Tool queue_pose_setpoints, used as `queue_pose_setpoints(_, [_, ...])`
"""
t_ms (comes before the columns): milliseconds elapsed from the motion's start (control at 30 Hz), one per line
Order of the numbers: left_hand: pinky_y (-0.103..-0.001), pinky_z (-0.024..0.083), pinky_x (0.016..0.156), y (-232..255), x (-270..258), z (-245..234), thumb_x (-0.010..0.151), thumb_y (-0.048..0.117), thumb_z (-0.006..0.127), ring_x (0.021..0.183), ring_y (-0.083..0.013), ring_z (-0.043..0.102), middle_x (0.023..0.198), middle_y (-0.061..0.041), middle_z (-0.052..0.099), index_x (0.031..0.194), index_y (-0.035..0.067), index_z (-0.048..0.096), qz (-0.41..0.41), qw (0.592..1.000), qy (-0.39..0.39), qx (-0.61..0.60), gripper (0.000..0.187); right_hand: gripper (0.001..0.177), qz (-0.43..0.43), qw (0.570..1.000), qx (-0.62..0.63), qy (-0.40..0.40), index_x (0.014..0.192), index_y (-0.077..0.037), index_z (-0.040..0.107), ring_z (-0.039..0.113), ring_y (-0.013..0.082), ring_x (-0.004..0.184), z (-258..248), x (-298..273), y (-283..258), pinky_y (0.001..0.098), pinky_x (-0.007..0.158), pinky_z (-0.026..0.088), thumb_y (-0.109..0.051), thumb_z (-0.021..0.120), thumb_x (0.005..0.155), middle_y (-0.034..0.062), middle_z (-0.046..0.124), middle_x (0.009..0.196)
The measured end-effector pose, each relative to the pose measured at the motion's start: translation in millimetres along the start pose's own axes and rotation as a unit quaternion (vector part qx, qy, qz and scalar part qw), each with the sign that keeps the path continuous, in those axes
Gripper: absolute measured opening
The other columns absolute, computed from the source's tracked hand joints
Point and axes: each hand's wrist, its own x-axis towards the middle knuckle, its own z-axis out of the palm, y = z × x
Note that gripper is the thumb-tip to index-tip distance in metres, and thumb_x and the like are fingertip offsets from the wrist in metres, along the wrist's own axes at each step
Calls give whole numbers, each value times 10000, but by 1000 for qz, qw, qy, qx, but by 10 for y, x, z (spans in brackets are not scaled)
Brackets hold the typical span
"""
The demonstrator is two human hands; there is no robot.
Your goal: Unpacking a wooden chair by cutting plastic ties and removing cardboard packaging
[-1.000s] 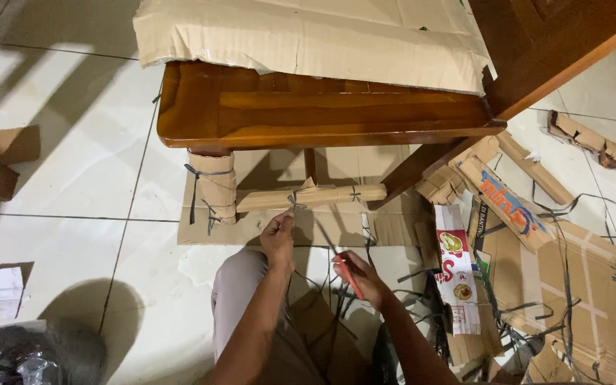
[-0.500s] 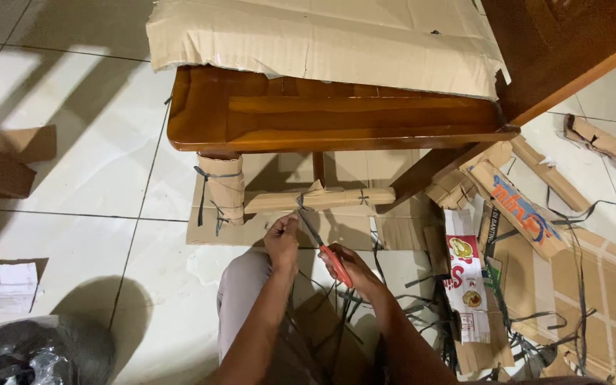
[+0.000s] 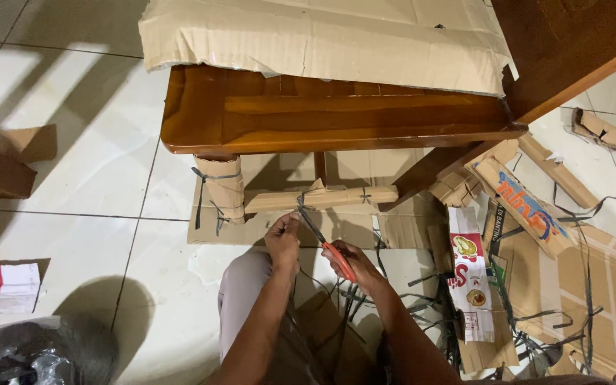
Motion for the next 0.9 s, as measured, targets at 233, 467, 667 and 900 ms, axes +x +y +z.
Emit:
queue_pose_setpoints(233, [-252, 419, 543, -19, 20, -5, 998, 223, 690, 578, -77, 494, 726, -12, 538, 1092, 81, 777, -5, 1000, -5, 1, 191, 280, -9, 1000, -24, -6, 915, -60, 629, 489, 113, 496, -33, 12, -9, 186, 448, 352, -295, 779, 894, 42, 496, 581])
queue_pose_setpoints(467, [-272, 406, 559, 78, -56, 5, 1005, 236, 693, 618, -94, 478, 765, -58, 613, 1102, 78, 781, -12, 1000, 10, 9, 205, 298, -35, 997, -65, -17, 925, -28, 670, 510, 155, 496, -118, 86, 33, 234, 480, 377, -297, 790, 881, 77, 519, 582])
queue_pose_setpoints(667, [-281, 434, 582, -19, 4, 4, 1002, 244, 693, 629, -99, 511, 780, -57, 638, 1122, 91, 778, -10, 1000, 5, 10, 213, 313, -22, 997, -69, -5, 928, -24, 664, 510, 150, 501, -105, 32, -46, 229, 504, 375, -293, 810, 861, 72, 527, 580])
queue_pose_setpoints(900, [-303, 454, 633, 93, -14, 3, 1012, 247, 671, 699, -123, 534, 833, -74, 669, 1137, 111, 787, -10, 1000, 9, 24, 218, 350, -22, 994, -106, -20, 920, -4, 664, 503, 157, 491, -102, 116, -170, 248, 526, 352, -318, 804, 849, 75, 518, 563])
